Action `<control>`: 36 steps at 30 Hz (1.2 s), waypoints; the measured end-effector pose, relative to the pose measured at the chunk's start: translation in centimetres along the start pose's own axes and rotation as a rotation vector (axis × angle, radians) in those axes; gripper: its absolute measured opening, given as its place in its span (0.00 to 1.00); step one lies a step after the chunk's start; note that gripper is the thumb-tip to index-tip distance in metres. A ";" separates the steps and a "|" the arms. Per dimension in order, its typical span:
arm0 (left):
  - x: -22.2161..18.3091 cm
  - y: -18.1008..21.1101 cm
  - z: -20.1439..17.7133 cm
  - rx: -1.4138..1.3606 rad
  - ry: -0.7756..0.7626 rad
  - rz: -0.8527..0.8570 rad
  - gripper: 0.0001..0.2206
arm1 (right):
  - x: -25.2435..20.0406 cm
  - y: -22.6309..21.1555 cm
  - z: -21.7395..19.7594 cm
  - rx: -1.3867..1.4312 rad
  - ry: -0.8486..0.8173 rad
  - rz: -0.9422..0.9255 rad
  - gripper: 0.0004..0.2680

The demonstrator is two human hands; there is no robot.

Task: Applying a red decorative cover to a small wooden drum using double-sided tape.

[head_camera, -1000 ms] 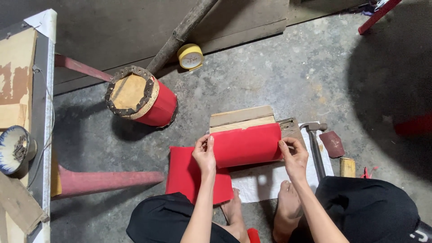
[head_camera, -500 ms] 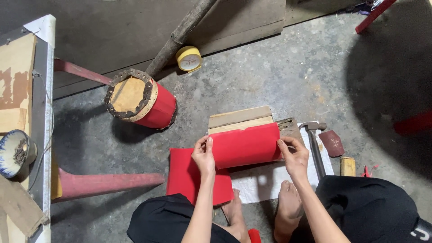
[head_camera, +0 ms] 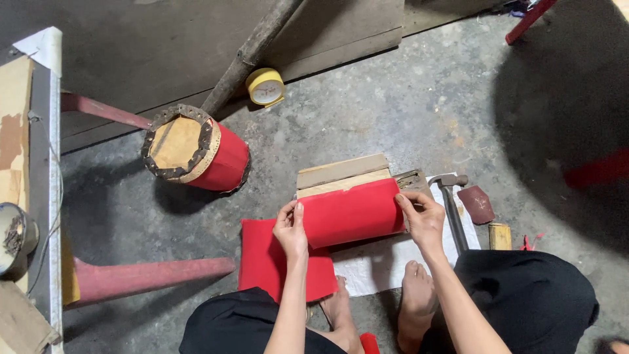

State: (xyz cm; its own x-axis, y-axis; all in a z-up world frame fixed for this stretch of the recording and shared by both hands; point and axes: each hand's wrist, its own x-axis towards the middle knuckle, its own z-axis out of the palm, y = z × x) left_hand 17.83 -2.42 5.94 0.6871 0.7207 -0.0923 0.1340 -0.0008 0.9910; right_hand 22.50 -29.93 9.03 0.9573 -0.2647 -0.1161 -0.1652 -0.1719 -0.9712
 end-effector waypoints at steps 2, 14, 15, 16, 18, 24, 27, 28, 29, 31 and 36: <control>0.1 -0.2 0.0 0.003 -0.002 -0.002 0.08 | 0.1 0.1 0.4 0.036 0.019 -0.001 0.07; 0.4 -0.8 0.0 -0.002 0.005 -0.005 0.08 | -0.9 -2.5 0.6 -0.020 0.108 -0.058 0.04; 0.4 -0.8 0.0 -0.003 0.006 -0.002 0.08 | -0.8 -2.4 0.6 -0.031 0.114 -0.067 0.05; 0.4 -1.3 0.0 -0.003 0.006 -0.002 0.08 | -0.7 -1.9 0.6 -0.031 0.115 -0.067 0.05; 0.6 -2.1 0.1 -0.005 0.006 0.010 0.08 | -0.4 -1.0 0.6 -0.004 0.089 -0.046 0.05; 0.2 -0.9 0.1 -0.018 0.011 -0.004 0.09 | 0.6 1.5 1.1 0.026 0.033 -0.012 0.04; 0.0 -0.2 0.0 -0.013 0.005 0.000 0.08 | 0.6 1.3 1.1 0.021 0.025 -0.003 0.04; 0.1 -0.3 0.1 -0.013 0.003 0.001 0.08 | 1.1 1.9 1.0 0.022 0.027 -0.003 0.04; 0.1 -0.4 0.1 -0.013 0.004 0.004 0.09 | 1.3 2.7 0.8 0.001 0.004 0.015 0.05; 0.0 -0.3 0.1 -0.011 0.006 0.004 0.09 | 1.7 3.4 0.6 -0.021 -0.021 0.036 0.06; 0.4 -1.0 0.2 -0.010 0.009 0.008 0.08 | 2.0 2.0 0.1 -0.045 -0.083 0.082 0.06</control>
State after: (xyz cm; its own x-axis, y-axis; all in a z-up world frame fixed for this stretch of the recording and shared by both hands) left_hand 18.07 -2.28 4.94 0.6817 0.7268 -0.0838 0.1212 0.0008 0.9926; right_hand 24.11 -30.66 6.87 0.9560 -0.2009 -0.2136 -0.2528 -0.1952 -0.9476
